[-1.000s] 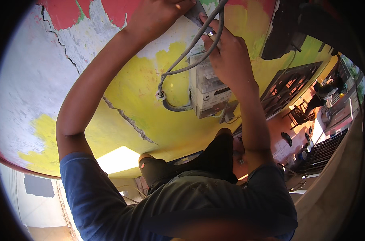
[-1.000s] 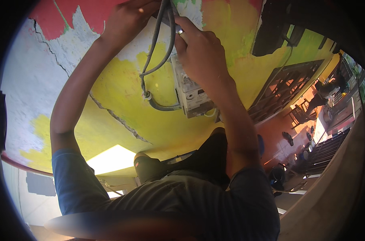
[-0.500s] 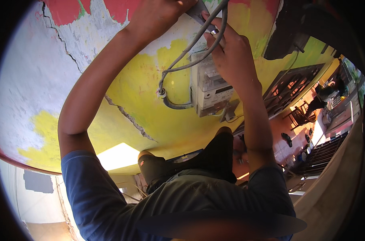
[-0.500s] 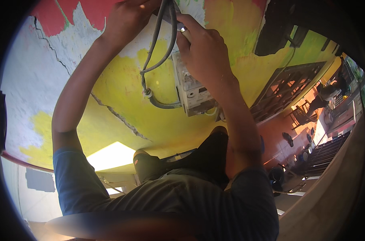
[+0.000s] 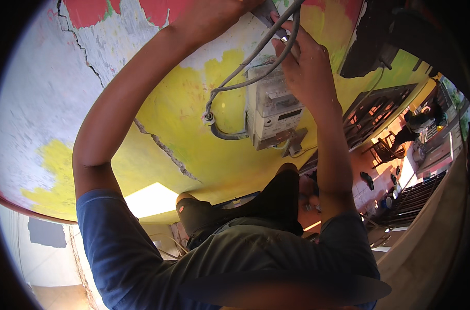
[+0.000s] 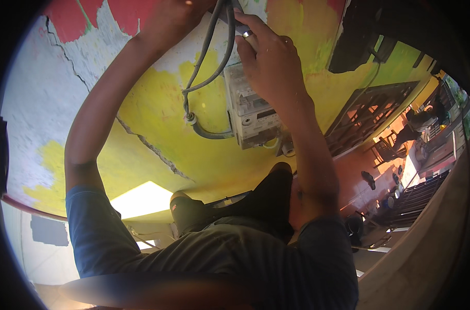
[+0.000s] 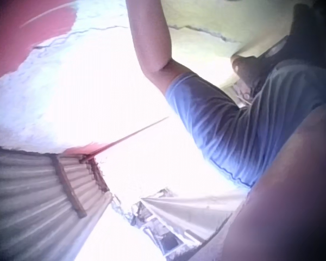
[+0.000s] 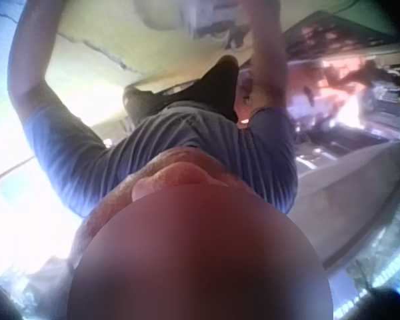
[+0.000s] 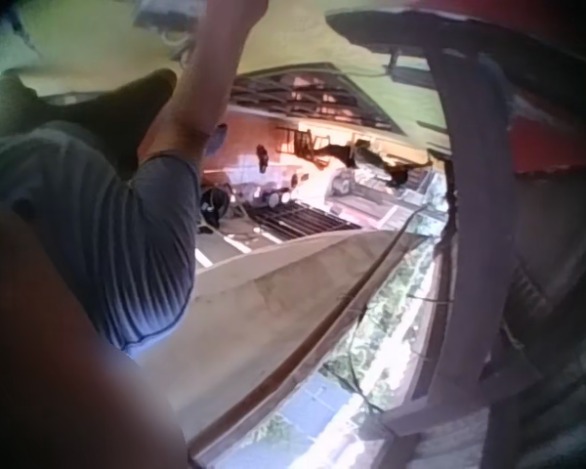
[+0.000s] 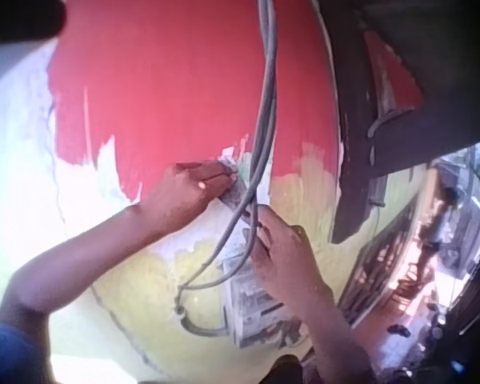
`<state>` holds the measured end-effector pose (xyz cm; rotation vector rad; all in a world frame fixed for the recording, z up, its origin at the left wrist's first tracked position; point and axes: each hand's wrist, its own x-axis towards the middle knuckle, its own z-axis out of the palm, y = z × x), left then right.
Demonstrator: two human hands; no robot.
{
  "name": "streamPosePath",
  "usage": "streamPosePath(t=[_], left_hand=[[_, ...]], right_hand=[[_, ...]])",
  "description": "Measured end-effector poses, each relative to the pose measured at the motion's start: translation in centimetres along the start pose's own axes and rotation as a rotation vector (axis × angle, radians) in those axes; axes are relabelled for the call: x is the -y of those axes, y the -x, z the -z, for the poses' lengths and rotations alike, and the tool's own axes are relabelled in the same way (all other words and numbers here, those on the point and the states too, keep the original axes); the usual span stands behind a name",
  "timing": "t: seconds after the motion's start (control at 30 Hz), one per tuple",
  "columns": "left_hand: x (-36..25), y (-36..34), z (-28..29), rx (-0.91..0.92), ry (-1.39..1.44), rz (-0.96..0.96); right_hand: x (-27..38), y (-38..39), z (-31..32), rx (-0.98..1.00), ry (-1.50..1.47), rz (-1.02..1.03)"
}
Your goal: The person uses a putty knife to scrape and smooth a vertical crack in a yellow-painted wall. They repeatedly apply and smooth material along the crack, working around an electrical meter and conduit.
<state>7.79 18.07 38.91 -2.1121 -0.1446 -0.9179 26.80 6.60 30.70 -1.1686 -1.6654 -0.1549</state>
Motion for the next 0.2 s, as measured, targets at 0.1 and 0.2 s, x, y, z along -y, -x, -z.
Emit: streamPosePath(t=[0.1, 0.2], left_hand=[[-0.5, 0.7, -0.2, 0.005, -0.025, -0.033], [-0.7, 1.8, -0.3, 0.017, -0.003, -0.121]], right_hand=[[0.0, 1.2, 0.7, 0.112, -0.077, -0.067], [-0.7, 2.2, 0.1, 0.119, -0.116, -0.059]])
